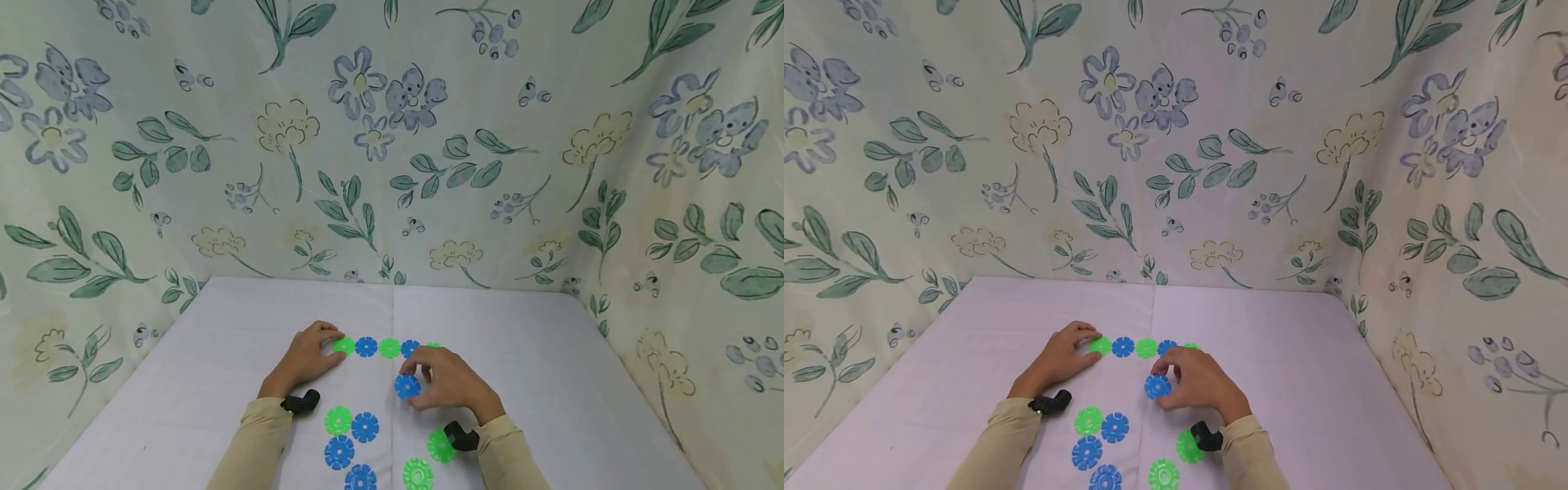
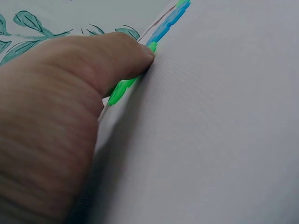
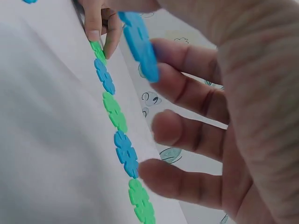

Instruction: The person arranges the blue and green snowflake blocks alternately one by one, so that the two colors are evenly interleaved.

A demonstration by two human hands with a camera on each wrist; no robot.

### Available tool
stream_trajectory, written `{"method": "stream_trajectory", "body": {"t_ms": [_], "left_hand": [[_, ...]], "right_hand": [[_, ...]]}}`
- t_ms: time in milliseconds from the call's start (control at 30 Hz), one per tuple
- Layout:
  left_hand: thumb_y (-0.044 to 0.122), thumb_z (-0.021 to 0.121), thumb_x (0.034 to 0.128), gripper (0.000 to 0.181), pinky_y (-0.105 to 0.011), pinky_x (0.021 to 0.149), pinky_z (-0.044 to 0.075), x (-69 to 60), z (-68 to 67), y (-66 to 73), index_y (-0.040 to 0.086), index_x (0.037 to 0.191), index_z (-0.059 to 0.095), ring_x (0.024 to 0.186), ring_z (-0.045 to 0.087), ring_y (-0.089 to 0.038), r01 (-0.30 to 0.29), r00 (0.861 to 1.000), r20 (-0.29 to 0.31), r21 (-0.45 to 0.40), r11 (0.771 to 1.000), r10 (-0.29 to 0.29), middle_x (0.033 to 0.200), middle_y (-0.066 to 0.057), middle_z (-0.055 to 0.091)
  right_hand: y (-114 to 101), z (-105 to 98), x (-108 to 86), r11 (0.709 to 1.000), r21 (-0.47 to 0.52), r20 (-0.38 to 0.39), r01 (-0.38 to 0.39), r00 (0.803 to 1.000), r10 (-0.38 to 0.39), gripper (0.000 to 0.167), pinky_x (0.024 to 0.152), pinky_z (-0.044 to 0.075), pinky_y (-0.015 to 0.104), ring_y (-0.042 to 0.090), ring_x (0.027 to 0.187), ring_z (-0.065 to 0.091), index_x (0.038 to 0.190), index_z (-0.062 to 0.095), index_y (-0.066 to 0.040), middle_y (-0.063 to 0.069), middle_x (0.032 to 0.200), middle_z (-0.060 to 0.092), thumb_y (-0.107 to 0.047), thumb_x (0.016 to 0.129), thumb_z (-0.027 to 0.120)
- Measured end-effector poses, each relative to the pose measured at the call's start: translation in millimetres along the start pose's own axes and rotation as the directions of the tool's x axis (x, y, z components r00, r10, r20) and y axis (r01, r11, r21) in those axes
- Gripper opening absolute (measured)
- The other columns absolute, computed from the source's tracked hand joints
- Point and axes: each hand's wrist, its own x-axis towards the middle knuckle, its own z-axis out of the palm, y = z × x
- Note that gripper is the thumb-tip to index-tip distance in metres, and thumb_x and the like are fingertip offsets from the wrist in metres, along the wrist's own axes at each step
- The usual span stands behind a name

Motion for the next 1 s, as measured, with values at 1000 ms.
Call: {"method": "stream_trajectory", "body": {"t_ms": [1000], "left_hand": [[0.042, 0.078, 0.0857, 0.043, -0.047, 0.100, 0.041, 0.6, -0.1, -0.8, 0.025, 0.124, 0.071, 0.123, 0.057, -0.021, 0.005, 1.000, 0.006, -0.003, 1.000, -0.005, 0.129, 0.001, 0.060]], "right_hand": [[28.2, -14.8, -4.6, 0.960, -0.207, -0.585, -0.188, 0.811, 0.032, 0.043, 0.055, 0.042, 0.021, 0.005, 0.066, 0.048, 0.101, 0.075, -0.024, -0.009, 0.096, 0.069, -0.035, 0.064, 0.093]]}}
